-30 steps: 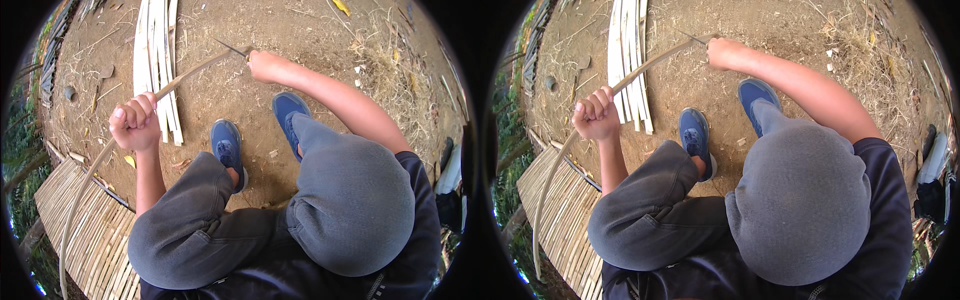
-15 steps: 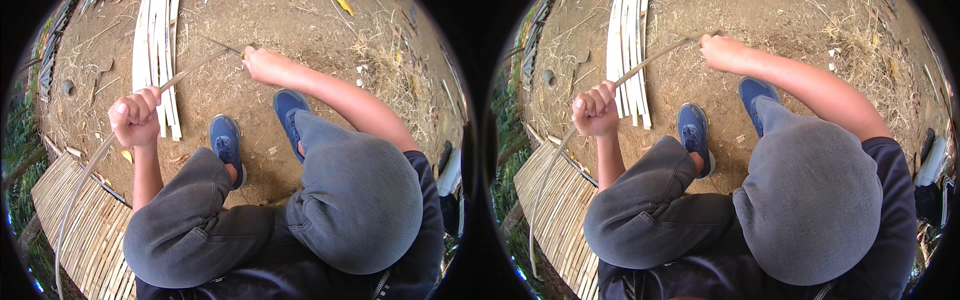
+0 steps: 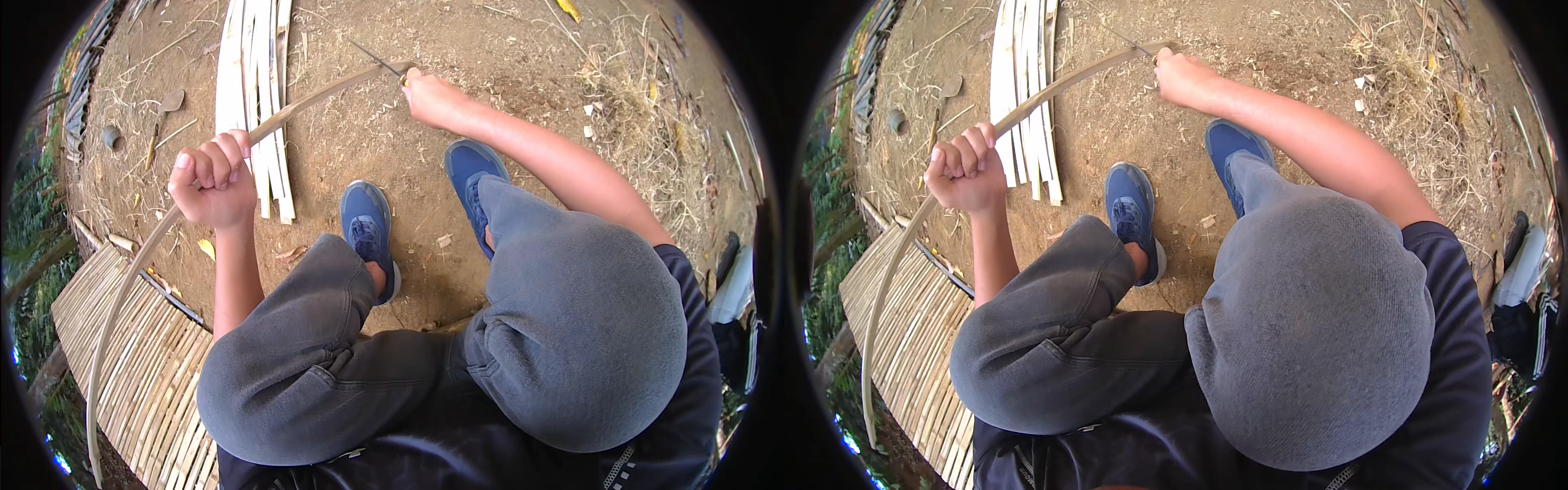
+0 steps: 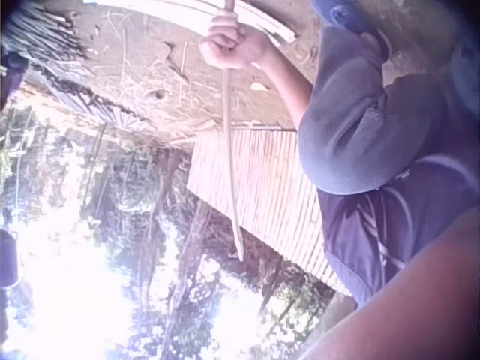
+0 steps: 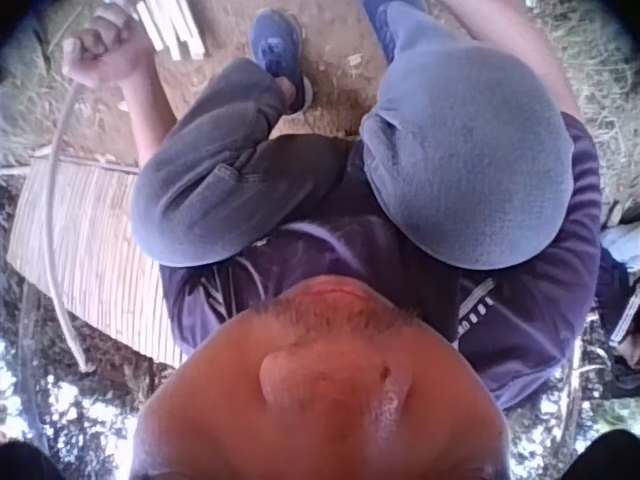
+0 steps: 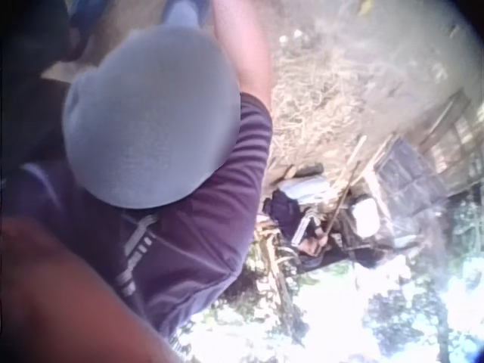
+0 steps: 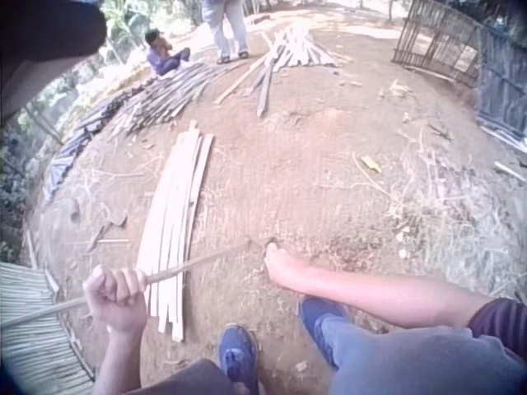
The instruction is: The person uses a small knife to shave the outer bark from a long bamboo stalk by hand while sitting near a pile of bamboo strips.
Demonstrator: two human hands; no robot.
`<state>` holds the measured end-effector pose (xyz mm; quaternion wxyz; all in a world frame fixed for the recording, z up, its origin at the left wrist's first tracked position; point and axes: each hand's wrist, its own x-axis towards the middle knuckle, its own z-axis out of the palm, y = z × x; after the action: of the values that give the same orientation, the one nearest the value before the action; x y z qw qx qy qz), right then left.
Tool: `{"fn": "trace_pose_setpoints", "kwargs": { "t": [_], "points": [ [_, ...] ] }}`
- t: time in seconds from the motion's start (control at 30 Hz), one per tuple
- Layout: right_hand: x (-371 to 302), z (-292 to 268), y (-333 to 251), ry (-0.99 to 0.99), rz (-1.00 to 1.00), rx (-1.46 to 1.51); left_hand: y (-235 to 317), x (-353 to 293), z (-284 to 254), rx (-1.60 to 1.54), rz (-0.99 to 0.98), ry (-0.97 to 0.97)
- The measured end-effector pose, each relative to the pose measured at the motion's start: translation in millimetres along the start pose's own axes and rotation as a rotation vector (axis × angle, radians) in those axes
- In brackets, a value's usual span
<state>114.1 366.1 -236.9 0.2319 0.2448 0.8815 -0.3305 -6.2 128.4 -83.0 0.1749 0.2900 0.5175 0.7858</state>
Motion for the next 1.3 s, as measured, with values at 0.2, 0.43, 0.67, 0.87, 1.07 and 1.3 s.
{"fn": "trace_pose_setpoints", "kwargs": {
  "t": [0.2, 0.43, 0.67, 0.87, 1.07, 1.3],
  "points": [
    [-27, -14, -34, -0.026, -0.140, 0.081, 2, -3, -5, 0.006, 0.014, 0.045],
    [16, 2, -7, 0.053, -0.090, 0.019, -1, -2, -9, 0.000, 0.019, 0.108],
    [49, 3, 25, -0.108, 0.065, -0.033, -1, 4, 4, 0.011, 0.008, 0.262],
    [66, -4, 36, -0.155, 0.066, -0.286, -1, 8, 9, 0.032, 0.011, 0.235],
    [64, -6, 39, -0.039, 0.095, -0.012, 7, 8, 8, 0.044, -0.026, 0.248],
    [54, 1, 89, 0.125, 0.191, 0.259, 7, 20, 9, 0.036, -0.018, 0.386]
  ]
}}
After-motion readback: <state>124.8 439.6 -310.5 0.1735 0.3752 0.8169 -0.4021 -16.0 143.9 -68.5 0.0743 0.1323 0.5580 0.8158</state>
